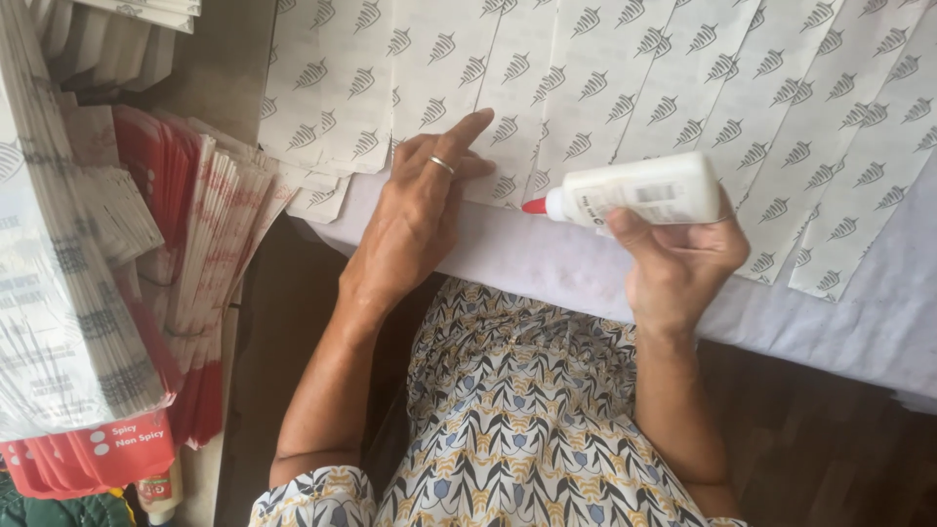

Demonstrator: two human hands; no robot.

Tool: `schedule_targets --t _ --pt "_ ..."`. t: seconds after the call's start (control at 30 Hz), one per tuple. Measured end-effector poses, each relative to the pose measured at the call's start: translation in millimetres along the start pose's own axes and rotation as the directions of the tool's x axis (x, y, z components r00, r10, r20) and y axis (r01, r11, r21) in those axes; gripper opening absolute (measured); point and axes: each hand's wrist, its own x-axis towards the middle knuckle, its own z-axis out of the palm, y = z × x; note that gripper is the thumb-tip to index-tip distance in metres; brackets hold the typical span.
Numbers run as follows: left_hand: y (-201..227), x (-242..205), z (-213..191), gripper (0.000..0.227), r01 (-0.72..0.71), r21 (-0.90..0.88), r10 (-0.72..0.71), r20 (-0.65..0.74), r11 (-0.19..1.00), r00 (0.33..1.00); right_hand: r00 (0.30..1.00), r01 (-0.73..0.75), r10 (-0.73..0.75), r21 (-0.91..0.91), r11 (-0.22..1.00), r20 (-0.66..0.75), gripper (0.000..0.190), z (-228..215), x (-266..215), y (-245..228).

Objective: The person applies glue from a white bottle to the edge of a stack of patterned paper packs laid out on a table. They press the glued edges together to secure the packs, then gather the stack and smooth it before repeating the gluing and pressing steps on another set of packs.

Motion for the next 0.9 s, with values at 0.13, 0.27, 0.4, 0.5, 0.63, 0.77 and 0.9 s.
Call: schedule_targets --t 0.13,0.27,0.4,0.5,0.63,0.77,0.9 --pt "-21 -6 -19 0.056 -0.023 0.129 0.034 -0.084 0.991 0.996 0.998 0.062 -0.061 0.095 0.994 -0.012 0.042 11 8 -4" --pt "-14 -7 -46 0.07 0.083 0.184 -0.069 -0.08 0.979 0.994 0.997 0.061 -0.064 0.058 0.996 0.044 0.036 40 9 -7" --pt "-15 -11 -50 0.078 0.098 0.152 -0.094 -0.033 0.984 0.995 0.99 0.024 -0.032 0.056 0.998 0.14 0.039 64 4 -5" --pt "-10 -12 -57 0.075 0.168 0.08 -0.169 0.017 0.983 0.985 0.979 -0.014 -0.002 0.074 0.997 0.206 0.037 77 0 -5" --pt "-9 -16 -63 0.081 0.09 0.066 -0.093 0.049 0.994 0.994 0.966 -0.03 0.014 0.055 0.998 0.259 0.037 92 -3 -6" --pt "-8 -13 -64 0.083 0.07 0.042 -0.072 0.045 0.997 0.996 0.933 0.012 -0.048 0.101 0.995 0.356 0.033 112 -3 -8" --pt "-12 -14 -63 0.083 0.081 0.036 -0.082 0.043 0.996 0.996 0.936 0.005 -0.036 0.091 0.996 0.351 0.035 105 -2 -8"
